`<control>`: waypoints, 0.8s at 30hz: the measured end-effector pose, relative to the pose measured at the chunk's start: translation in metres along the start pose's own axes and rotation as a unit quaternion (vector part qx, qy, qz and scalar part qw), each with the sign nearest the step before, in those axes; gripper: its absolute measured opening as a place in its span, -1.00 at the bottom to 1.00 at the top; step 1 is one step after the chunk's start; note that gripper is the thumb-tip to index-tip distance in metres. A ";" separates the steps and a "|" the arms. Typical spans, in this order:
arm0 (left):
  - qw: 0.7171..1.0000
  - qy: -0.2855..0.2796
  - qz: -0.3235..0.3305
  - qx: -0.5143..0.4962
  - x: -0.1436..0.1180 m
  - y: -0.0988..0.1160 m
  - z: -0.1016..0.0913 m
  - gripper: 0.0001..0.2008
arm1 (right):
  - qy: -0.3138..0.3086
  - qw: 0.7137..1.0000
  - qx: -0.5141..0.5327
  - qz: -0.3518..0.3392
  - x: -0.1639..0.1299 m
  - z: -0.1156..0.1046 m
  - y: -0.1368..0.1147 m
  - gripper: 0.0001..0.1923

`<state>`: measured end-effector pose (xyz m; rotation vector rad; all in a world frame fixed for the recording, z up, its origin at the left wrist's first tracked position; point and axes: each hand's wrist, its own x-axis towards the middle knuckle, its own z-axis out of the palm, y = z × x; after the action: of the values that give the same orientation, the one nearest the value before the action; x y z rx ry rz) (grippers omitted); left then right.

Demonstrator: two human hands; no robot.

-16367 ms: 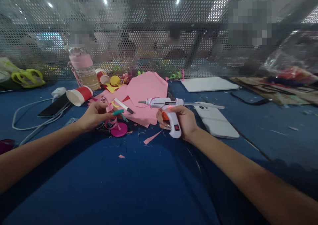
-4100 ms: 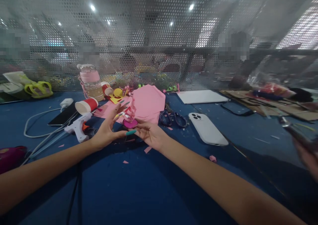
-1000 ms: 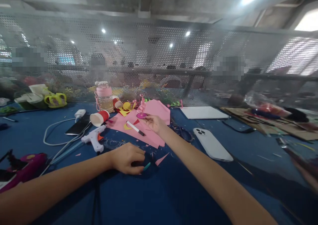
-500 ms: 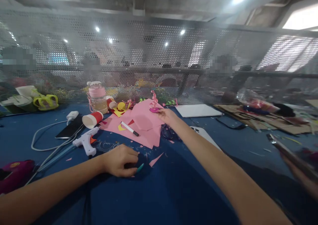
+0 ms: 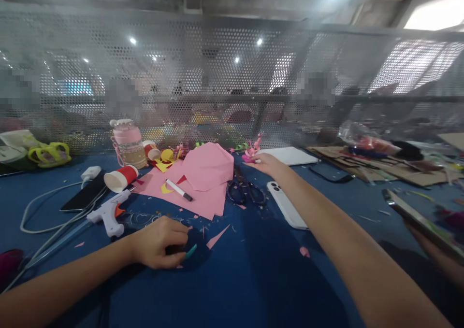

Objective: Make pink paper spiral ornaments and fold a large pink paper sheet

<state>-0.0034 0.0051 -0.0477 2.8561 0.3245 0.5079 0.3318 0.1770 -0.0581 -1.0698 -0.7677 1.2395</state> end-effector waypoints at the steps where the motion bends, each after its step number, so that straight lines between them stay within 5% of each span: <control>1: 1.000 0.000 0.002 0.000 0.000 0.000 0.000 -0.73 | 0.009 1.000 -0.008 0.012 0.003 -0.001 0.000 -0.68; 7: 1.000 -0.003 -0.003 0.003 0.002 0.000 0.000 -0.74 | 0.049 0.997 -0.042 0.045 0.017 -0.003 0.004 -0.66; 18: 1.000 -0.004 -0.005 -0.010 0.002 0.001 0.000 -0.76 | 0.051 0.997 -0.051 -0.007 0.045 0.012 0.015 -0.50; 24: 1.000 0.002 -0.011 -0.023 0.001 0.000 0.003 -0.75 | 0.024 0.997 -0.064 -0.037 0.064 0.020 0.033 -0.67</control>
<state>-0.0014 0.0049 -0.0497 2.8032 0.3410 0.5097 0.3147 0.2438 -0.0880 -1.1607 -0.8518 1.1095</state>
